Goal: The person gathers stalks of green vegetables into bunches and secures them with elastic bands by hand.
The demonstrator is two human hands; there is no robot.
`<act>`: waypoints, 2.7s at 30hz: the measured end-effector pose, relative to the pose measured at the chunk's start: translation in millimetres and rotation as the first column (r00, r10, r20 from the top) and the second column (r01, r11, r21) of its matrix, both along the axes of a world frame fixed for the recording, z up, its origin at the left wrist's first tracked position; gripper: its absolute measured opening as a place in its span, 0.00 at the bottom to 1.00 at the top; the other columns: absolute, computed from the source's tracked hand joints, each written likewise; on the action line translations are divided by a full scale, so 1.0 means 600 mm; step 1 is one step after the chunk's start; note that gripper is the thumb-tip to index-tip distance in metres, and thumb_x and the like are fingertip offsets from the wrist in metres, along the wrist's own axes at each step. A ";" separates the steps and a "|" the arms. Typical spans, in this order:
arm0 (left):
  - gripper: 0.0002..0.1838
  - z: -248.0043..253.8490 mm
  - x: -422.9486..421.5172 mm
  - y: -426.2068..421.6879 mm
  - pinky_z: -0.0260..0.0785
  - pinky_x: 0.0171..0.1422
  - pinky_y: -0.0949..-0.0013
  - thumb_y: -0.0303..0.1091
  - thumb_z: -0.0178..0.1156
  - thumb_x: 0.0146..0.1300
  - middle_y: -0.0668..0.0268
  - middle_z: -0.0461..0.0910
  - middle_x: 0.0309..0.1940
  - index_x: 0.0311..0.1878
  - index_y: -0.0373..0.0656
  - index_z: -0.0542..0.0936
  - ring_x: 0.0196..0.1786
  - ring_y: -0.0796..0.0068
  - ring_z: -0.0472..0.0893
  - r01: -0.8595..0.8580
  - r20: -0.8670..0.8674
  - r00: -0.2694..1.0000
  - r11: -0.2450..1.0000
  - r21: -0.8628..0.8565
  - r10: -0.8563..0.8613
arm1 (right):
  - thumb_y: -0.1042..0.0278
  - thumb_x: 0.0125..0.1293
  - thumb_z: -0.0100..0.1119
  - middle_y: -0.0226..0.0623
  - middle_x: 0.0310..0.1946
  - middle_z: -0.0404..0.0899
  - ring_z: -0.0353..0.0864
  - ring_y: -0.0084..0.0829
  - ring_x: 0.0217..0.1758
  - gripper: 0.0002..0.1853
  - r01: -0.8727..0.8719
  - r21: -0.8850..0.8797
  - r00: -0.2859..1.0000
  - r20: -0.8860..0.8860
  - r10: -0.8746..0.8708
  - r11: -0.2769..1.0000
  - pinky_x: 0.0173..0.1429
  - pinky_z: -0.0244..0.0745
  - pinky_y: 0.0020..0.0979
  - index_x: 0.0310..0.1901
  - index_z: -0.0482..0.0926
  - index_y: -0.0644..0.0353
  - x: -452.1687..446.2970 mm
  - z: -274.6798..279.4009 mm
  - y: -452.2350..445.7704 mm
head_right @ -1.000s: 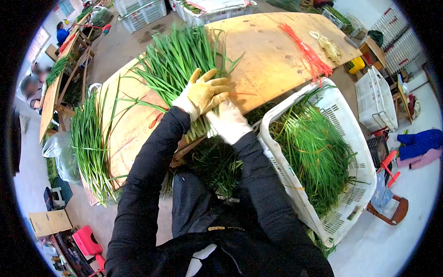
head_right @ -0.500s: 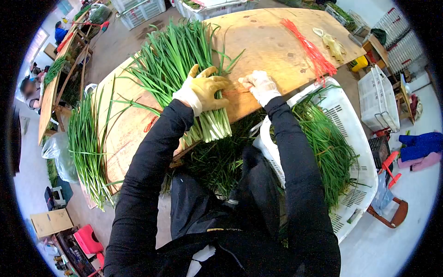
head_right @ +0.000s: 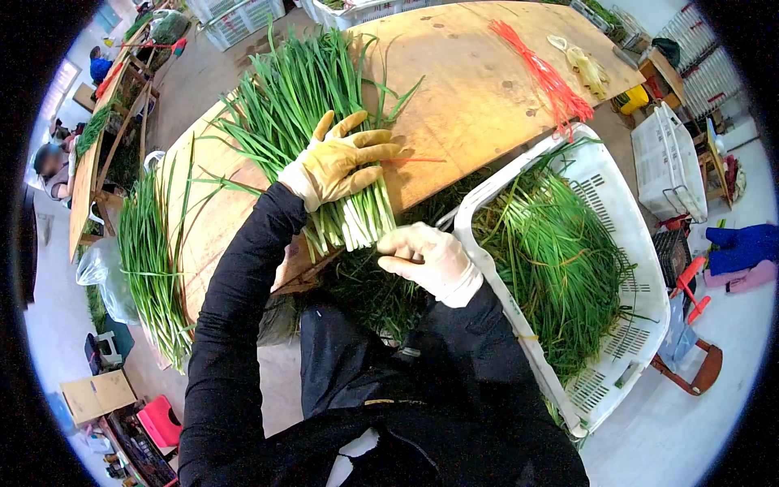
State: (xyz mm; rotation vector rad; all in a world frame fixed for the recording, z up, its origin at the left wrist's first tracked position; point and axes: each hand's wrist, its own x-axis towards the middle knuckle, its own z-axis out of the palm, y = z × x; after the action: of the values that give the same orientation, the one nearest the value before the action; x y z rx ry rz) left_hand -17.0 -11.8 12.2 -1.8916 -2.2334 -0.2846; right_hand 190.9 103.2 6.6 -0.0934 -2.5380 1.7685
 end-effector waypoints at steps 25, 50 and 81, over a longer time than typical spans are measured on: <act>0.20 0.001 0.011 0.025 0.32 0.68 0.44 0.56 0.50 0.54 0.76 0.69 0.55 0.50 0.65 0.75 0.66 0.58 0.56 -0.109 0.161 0.979 0.990 -0.088 0.122 | 0.66 0.53 0.60 0.29 0.18 0.70 0.74 0.28 0.25 0.07 -0.252 0.821 0.861 -0.052 0.505 0.513 0.26 0.70 0.30 0.34 0.76 0.55 -0.012 -0.006 -0.026; 0.32 0.022 0.022 0.005 0.40 0.66 0.42 0.59 0.49 0.56 0.62 0.61 0.61 0.59 0.50 0.64 0.66 0.53 0.53 -0.268 0.185 0.954 0.947 0.180 0.235 | 0.78 0.53 0.44 0.37 0.53 0.72 0.67 0.29 0.58 0.23 -0.064 0.295 0.976 -0.182 0.122 0.953 0.64 0.57 0.28 0.53 0.72 0.58 -0.188 -0.046 0.228; 0.42 0.043 0.140 -0.644 0.66 0.56 0.68 0.40 0.64 0.42 0.44 0.65 0.52 0.59 0.30 0.57 0.53 0.55 0.71 -0.952 0.474 -0.123 0.032 -0.306 0.872 | 0.62 0.57 0.57 0.27 0.27 0.76 0.71 0.17 0.26 0.13 -0.493 -0.137 0.838 0.190 0.511 0.859 0.27 0.66 0.20 0.39 0.76 0.62 -0.291 0.021 -0.466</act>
State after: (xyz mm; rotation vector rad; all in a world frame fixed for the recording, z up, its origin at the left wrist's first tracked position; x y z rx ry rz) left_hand 66.9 -398.2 37.9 0.4392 -3.1033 -0.7409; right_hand 16.3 -176.3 19.4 0.4487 -2.8361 2.1434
